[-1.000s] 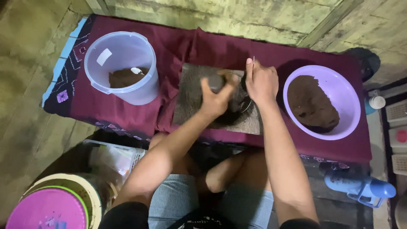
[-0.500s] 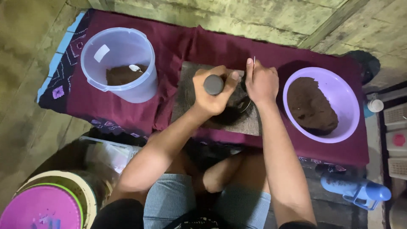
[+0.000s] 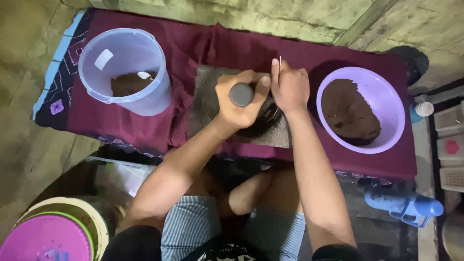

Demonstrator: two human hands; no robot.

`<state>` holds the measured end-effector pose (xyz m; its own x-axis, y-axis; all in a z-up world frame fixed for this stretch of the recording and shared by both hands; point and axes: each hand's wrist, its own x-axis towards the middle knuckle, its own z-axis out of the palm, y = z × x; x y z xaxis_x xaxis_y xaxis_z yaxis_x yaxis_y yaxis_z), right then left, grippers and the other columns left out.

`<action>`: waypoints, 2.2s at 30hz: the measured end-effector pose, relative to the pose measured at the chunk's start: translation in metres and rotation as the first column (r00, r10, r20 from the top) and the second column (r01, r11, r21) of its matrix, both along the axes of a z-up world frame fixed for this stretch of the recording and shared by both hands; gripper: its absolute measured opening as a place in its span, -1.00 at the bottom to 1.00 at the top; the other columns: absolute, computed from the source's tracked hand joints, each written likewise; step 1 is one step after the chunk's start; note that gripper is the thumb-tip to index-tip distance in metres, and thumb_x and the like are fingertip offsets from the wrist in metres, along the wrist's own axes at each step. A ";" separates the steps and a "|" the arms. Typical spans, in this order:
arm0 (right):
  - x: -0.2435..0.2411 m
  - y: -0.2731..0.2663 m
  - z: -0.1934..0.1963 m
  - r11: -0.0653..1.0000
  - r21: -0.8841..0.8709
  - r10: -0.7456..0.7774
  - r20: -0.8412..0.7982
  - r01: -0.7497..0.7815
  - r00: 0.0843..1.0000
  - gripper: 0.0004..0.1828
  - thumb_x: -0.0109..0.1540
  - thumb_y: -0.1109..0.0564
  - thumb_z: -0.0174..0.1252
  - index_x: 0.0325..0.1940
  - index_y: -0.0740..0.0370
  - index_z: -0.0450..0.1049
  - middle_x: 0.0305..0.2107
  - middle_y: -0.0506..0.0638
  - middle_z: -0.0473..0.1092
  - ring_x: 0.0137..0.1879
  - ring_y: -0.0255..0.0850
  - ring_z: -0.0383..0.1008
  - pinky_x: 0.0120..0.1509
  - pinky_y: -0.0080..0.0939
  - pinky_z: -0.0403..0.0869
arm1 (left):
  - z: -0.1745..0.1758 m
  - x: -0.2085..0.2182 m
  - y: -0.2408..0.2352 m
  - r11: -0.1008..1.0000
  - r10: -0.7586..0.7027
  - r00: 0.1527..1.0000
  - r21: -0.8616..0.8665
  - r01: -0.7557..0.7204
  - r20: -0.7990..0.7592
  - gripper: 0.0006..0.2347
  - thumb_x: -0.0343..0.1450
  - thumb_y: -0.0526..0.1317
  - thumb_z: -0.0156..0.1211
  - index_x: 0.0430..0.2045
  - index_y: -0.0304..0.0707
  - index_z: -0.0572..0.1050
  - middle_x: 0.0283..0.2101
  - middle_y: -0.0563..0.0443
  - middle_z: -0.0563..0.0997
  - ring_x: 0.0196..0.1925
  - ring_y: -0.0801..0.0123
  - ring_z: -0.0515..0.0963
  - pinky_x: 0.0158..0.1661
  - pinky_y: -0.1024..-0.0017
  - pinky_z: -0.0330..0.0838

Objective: The person uses a pestle and mortar to grind a dark brown material. They repeatedly press and rotate the pestle while using a spoon to scrape and reposition the material within the mortar.

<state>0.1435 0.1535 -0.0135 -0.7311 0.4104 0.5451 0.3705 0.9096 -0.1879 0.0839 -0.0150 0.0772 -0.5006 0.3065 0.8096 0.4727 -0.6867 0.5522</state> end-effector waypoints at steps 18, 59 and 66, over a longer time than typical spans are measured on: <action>0.005 -0.004 0.006 0.998 0.021 0.063 -0.051 -0.062 0.997 -0.42 0.58 -0.08 -0.25 -0.39 0.21 0.42 -0.67 0.26 0.44 -0.40 0.30 0.54 -0.05 0.16 0.43 | -0.033 -0.051 0.022 0.841 0.264 0.821 -0.296 -0.453 -0.506 -0.69 0.36 -0.10 0.35 -0.67 -0.25 0.37 -0.67 -0.18 0.46 -0.58 -0.07 0.55 -0.50 0.18 0.44; 0.087 -0.089 0.038 0.793 -0.488 0.318 -0.178 -0.364 0.931 -0.84 0.38 0.23 0.18 -0.23 0.41 0.49 -0.39 0.12 0.57 -0.28 -0.17 0.66 -0.12 -0.29 0.65 | -0.093 -0.072 0.034 0.666 0.359 0.770 -0.434 -0.607 -0.527 -0.67 0.42 0.00 0.14 -0.70 -0.18 0.36 -0.82 0.15 0.35 -0.82 0.31 0.36 -0.67 0.30 0.31; 0.083 -0.115 0.038 0.738 -0.534 0.429 -0.099 -0.412 0.898 -0.85 0.37 0.22 0.11 -0.09 0.33 0.56 -0.21 0.06 0.60 -0.14 -0.25 0.66 0.03 -0.34 0.64 | -0.089 -0.069 0.031 0.676 0.358 0.790 -0.445 -0.587 -0.498 -0.69 0.41 -0.02 0.13 -0.69 -0.16 0.37 -0.79 0.13 0.41 -0.80 0.26 0.41 -0.67 0.25 0.33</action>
<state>0.2267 0.0384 0.0249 -0.9103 0.2732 0.3111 -0.0127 0.7327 -0.6804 0.0145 0.0164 -0.0119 -0.4317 0.5490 0.7157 0.8745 0.0602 0.4813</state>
